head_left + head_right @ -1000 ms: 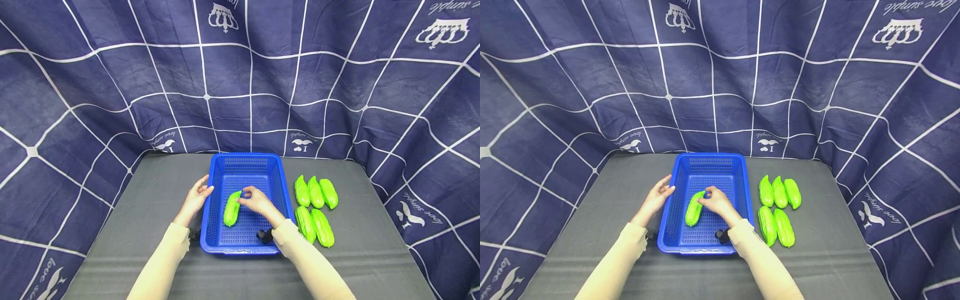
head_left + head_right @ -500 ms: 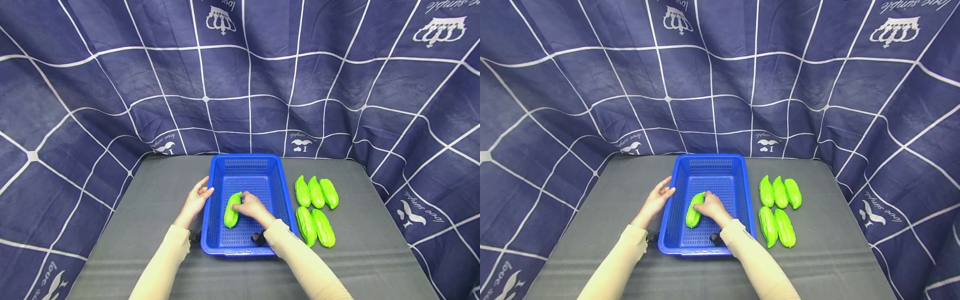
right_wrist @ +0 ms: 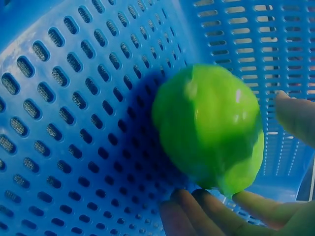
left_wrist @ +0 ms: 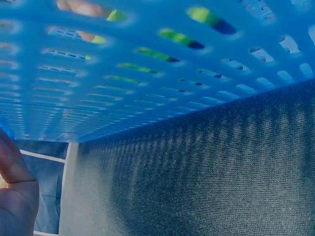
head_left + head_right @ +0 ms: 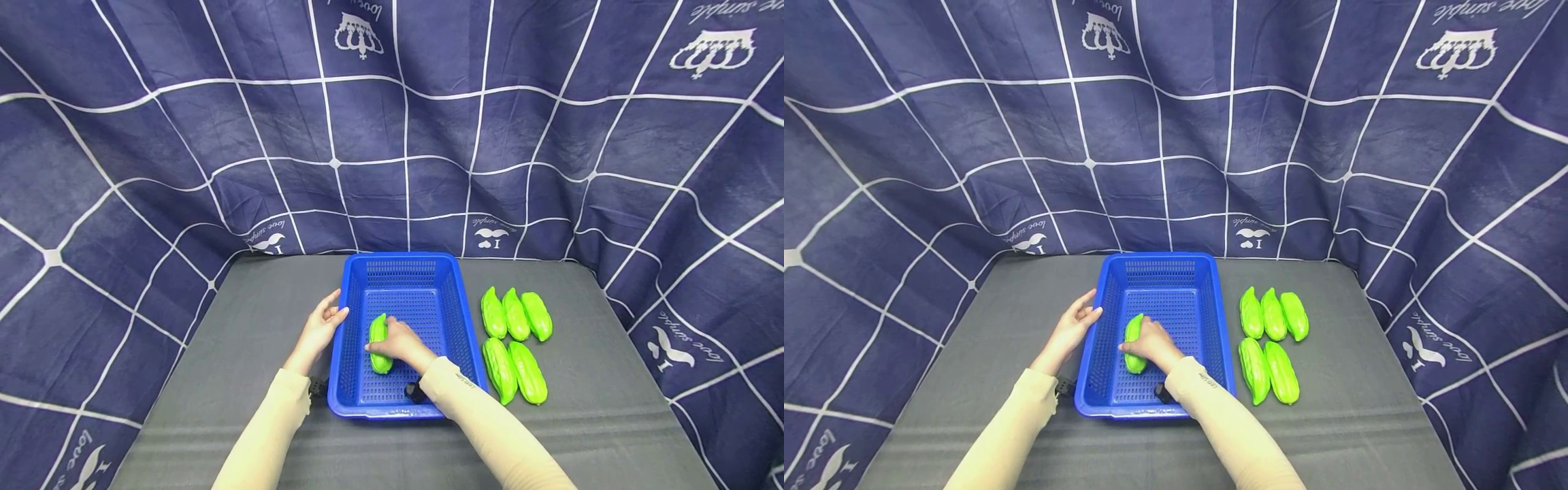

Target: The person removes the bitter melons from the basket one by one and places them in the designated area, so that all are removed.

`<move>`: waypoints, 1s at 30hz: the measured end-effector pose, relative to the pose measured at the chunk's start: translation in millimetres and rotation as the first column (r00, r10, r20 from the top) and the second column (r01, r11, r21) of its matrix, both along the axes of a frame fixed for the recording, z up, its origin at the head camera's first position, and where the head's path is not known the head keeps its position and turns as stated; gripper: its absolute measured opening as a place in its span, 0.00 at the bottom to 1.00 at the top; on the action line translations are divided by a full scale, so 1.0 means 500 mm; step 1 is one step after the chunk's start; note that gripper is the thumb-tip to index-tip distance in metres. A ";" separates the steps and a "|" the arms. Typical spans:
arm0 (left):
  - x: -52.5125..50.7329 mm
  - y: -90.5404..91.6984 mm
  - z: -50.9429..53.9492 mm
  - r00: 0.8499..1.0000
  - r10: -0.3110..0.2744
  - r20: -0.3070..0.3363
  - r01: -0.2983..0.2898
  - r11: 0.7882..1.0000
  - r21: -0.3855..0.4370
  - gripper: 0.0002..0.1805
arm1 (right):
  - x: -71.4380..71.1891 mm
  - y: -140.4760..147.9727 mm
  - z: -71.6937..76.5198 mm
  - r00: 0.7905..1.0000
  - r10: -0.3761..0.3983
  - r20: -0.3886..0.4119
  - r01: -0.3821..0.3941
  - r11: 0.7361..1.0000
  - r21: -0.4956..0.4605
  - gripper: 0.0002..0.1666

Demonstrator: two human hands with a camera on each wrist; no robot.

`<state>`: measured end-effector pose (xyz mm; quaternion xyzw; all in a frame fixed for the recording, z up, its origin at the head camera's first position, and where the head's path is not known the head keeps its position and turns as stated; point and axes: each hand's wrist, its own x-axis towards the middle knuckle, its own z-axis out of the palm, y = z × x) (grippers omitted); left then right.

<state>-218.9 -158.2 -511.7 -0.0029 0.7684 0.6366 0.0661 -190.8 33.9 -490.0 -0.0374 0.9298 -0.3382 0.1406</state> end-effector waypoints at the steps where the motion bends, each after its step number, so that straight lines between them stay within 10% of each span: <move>1: 0.001 0.000 0.000 1.000 0.001 -0.001 -0.001 1.000 0.004 0.32 | 0.000 -0.002 0.000 1.000 0.007 0.000 -0.007 1.000 0.004 0.45; 30: 0.002 0.003 0.009 1.000 0.002 0.006 -0.002 1.000 0.018 0.32 | 0.000 -0.004 0.002 0.999 0.027 0.043 -0.029 0.998 0.051 0.40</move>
